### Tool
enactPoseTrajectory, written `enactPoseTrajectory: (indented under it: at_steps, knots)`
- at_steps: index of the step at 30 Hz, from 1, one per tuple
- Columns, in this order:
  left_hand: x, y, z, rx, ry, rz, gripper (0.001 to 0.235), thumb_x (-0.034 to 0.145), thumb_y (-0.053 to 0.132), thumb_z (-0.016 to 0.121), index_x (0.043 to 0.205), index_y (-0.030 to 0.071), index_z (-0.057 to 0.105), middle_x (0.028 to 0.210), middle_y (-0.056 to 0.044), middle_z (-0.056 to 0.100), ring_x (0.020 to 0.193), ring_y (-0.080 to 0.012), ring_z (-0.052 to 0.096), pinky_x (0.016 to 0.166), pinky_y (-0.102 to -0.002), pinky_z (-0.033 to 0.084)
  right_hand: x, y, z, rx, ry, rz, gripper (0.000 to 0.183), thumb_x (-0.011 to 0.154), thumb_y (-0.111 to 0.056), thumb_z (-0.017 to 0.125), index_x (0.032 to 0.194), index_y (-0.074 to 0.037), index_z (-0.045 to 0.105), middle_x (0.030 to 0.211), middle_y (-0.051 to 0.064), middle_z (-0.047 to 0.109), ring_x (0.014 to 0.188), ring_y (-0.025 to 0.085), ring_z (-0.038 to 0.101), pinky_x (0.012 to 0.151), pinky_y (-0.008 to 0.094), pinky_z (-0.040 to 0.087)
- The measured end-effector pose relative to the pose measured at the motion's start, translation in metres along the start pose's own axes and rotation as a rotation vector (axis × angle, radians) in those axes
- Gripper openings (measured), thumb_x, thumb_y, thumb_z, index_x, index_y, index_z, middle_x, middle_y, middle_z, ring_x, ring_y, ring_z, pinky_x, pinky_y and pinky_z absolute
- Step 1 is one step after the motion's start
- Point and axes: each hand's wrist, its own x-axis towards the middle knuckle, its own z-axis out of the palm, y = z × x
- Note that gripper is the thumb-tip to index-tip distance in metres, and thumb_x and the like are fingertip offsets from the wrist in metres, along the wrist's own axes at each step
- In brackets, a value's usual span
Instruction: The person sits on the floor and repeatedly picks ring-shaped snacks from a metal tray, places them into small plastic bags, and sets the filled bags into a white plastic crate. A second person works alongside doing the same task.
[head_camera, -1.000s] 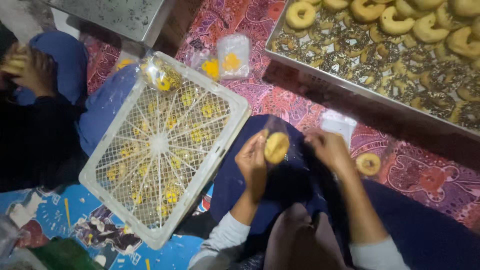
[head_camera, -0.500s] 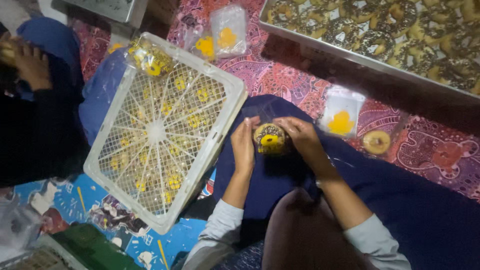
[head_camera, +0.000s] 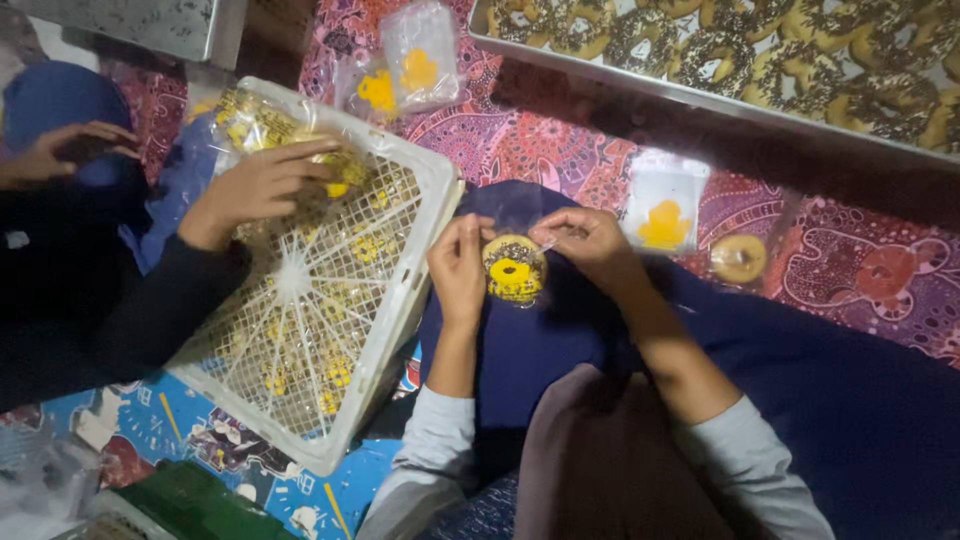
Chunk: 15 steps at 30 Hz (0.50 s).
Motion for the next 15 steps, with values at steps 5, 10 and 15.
enactPoseTrajectory:
  at_steps: [5, 10, 15]
  knots:
    - [0.014, -0.001, 0.004, 0.062, 0.118, 0.126, 0.019, 0.103, 0.01, 0.068, 0.088, -0.001, 0.07, 0.082, -0.006, 0.063, 0.075, -0.0116, 0.054, 0.069, -0.027, 0.045, 0.007, 0.011, -0.002, 0.025, 0.161, -0.187, 0.013, 0.097, -0.014, 0.069, 0.097, -0.001, 0.071, 0.096, 0.006, 0.071, 0.09, 0.011, 0.064, 0.083, 0.026, 0.053]
    - [-0.021, 0.001, 0.003, 0.117, 0.096, 0.472, 0.019, 0.108, 0.009, 0.062, 0.092, -0.001, 0.06, 0.094, -0.005, 0.059, 0.085, -0.0169, 0.057, 0.081, -0.029, 0.048, -0.03, 0.042, 0.008, -0.523, 0.473, -0.579, 0.017, 0.107, -0.013, 0.059, 0.094, -0.005, 0.067, 0.103, 0.01, 0.066, 0.106, 0.024, 0.061, 0.098, 0.037, 0.049]
    - [-0.057, -0.011, -0.005, 0.292, -0.021, 0.1, 0.017, 0.096, 0.004, 0.066, 0.08, -0.002, 0.063, 0.089, -0.01, 0.063, 0.069, -0.0154, 0.06, 0.058, -0.028, 0.048, -0.07, 0.127, 0.021, 0.166, 0.177, -0.092, 0.027, 0.1, -0.032, 0.068, 0.089, -0.008, 0.063, 0.088, 0.005, 0.062, 0.083, 0.017, 0.061, 0.076, 0.03, 0.049]
